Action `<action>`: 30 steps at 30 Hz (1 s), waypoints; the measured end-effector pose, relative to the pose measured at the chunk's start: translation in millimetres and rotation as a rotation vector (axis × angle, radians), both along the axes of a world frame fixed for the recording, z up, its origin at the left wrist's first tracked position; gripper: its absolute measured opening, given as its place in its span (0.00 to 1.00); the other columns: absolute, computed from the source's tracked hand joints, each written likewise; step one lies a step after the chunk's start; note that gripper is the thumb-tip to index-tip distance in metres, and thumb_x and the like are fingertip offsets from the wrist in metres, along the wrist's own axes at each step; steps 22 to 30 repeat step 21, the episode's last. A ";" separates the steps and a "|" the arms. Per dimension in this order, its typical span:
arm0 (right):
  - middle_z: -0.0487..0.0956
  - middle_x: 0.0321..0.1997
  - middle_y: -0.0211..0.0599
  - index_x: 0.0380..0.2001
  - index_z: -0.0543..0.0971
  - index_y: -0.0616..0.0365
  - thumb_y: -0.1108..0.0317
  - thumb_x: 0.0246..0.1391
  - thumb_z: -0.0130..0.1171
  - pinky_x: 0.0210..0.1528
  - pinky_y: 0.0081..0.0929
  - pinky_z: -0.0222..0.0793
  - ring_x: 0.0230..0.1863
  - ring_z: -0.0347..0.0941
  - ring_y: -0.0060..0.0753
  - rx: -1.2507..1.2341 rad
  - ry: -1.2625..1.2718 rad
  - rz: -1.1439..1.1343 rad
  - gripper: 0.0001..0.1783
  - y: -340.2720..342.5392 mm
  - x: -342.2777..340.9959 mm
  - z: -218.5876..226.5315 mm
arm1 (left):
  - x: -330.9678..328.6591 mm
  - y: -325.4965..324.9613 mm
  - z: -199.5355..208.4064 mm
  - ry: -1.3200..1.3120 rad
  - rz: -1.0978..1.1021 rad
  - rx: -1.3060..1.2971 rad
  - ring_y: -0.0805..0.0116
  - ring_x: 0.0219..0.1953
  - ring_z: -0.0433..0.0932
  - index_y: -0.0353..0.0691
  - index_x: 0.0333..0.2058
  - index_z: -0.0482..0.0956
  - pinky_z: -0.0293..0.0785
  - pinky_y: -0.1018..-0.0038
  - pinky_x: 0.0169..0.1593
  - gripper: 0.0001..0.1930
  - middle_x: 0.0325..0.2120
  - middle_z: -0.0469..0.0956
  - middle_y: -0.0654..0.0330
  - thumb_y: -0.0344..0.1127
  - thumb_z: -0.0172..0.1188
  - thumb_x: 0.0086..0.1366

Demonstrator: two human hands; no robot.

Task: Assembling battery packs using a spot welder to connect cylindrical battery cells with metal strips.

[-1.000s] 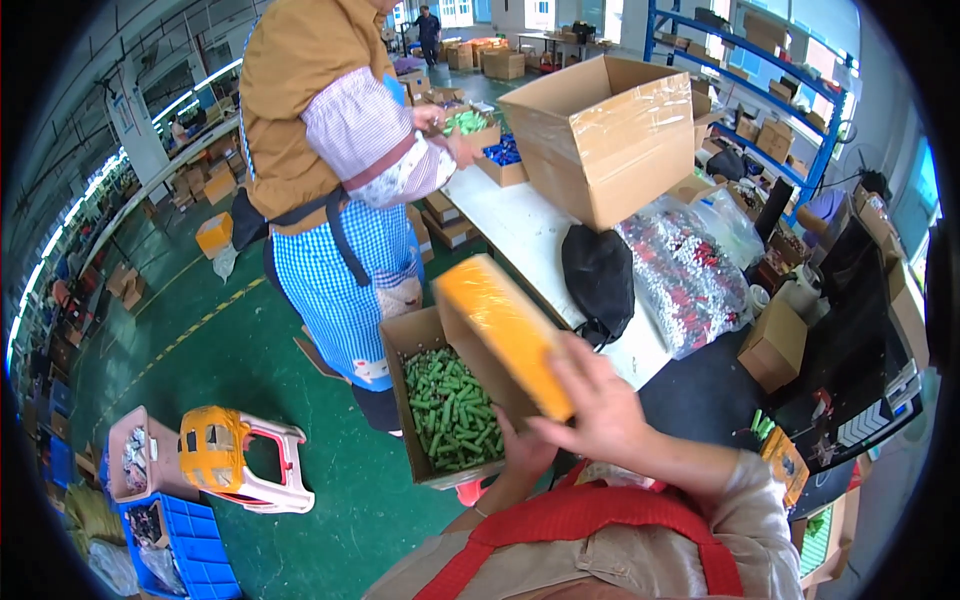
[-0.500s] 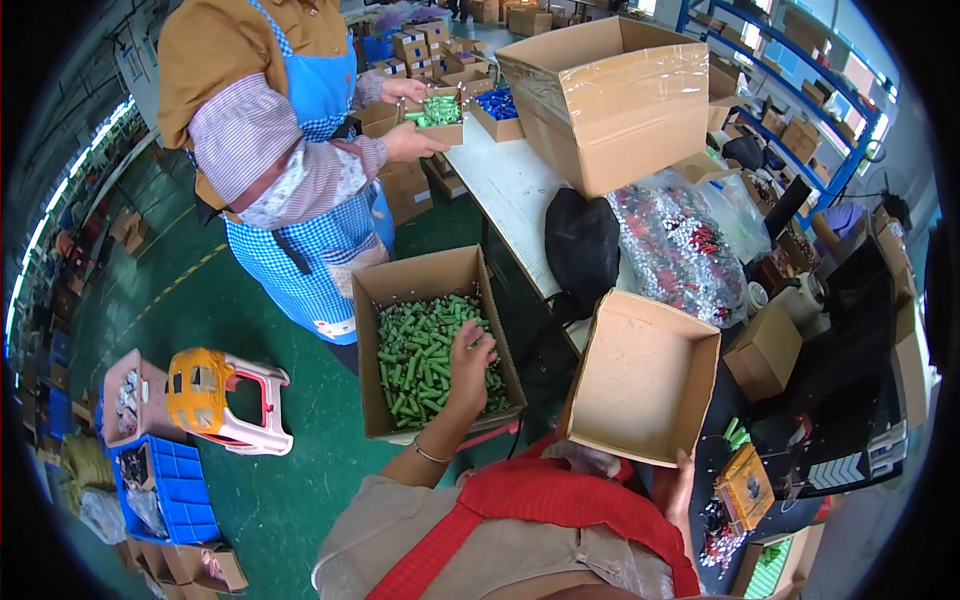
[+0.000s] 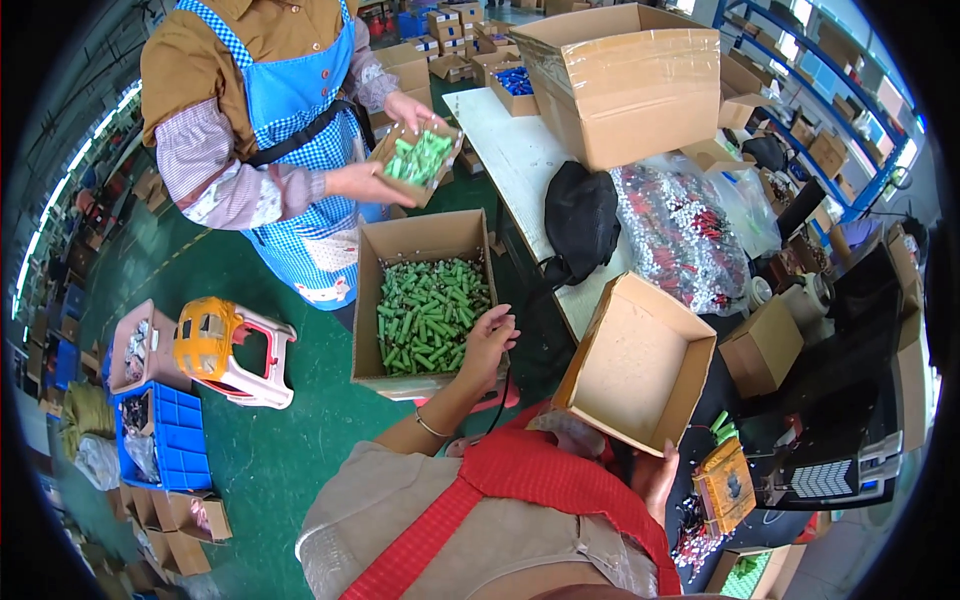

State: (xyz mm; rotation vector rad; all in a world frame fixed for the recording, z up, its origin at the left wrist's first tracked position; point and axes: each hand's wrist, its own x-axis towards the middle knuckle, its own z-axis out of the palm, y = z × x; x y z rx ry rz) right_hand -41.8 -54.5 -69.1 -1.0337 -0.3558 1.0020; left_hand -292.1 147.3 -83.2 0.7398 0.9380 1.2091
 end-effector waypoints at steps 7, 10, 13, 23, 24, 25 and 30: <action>0.73 0.43 0.32 0.46 0.68 0.56 0.52 0.50 0.51 0.38 0.25 0.61 0.42 0.68 0.29 0.007 0.050 0.035 0.24 -17.8 6.7 -0.4 | 24.7 -22.1 9.5 0.070 -0.073 -0.041 0.75 0.37 0.73 0.41 0.47 0.71 0.68 0.81 0.39 0.14 0.40 0.74 0.62 0.33 0.54 0.61; 0.72 0.47 0.32 0.49 0.66 0.56 0.53 0.51 0.50 0.43 0.26 0.60 0.45 0.67 0.30 -0.007 0.064 -0.029 0.26 -19.6 5.5 -2.8 | 39.7 -31.7 11.0 0.074 -0.138 -0.047 0.75 0.37 0.73 0.40 0.46 0.71 0.68 0.80 0.39 0.14 0.39 0.75 0.61 0.33 0.54 0.61; 0.71 0.44 0.30 0.49 0.64 0.54 0.56 0.55 0.46 0.38 0.23 0.60 0.41 0.66 0.26 0.002 0.039 -0.099 0.21 -19.4 3.6 -1.6 | 51.6 -45.1 9.6 0.079 -0.230 -0.054 0.74 0.37 0.73 0.40 0.46 0.72 0.68 0.80 0.40 0.14 0.39 0.75 0.60 0.34 0.54 0.61; 0.69 0.46 0.30 0.50 0.64 0.52 0.53 0.53 0.49 0.42 0.28 0.58 0.44 0.64 0.28 -0.005 0.091 -0.218 0.24 -33.9 -4.5 -15.9 | 79.0 -64.1 10.0 0.027 -0.422 -0.062 0.73 0.39 0.73 0.39 0.48 0.69 0.68 0.77 0.43 0.16 0.38 0.74 0.61 0.36 0.53 0.62; 0.69 0.46 0.30 0.50 0.64 0.52 0.53 0.53 0.49 0.42 0.28 0.58 0.44 0.64 0.28 -0.005 0.091 -0.218 0.24 -33.9 -4.5 -15.9 | 79.0 -64.1 10.0 0.027 -0.422 -0.062 0.73 0.39 0.73 0.39 0.48 0.69 0.68 0.77 0.43 0.16 0.38 0.74 0.61 0.36 0.53 0.62; 0.69 0.46 0.30 0.50 0.64 0.52 0.53 0.53 0.49 0.42 0.28 0.58 0.44 0.64 0.28 -0.005 0.091 -0.218 0.24 -33.9 -4.5 -15.9 | 79.0 -64.1 10.0 0.027 -0.422 -0.062 0.73 0.39 0.73 0.39 0.48 0.69 0.68 0.77 0.43 0.16 0.38 0.74 0.61 0.36 0.53 0.62; 0.69 0.46 0.30 0.50 0.64 0.52 0.53 0.53 0.49 0.42 0.28 0.58 0.44 0.64 0.28 -0.005 0.091 -0.218 0.24 -33.9 -4.5 -15.9 | 79.0 -64.1 10.0 0.027 -0.422 -0.062 0.73 0.39 0.73 0.39 0.48 0.69 0.68 0.77 0.43 0.16 0.38 0.74 0.61 0.36 0.53 0.62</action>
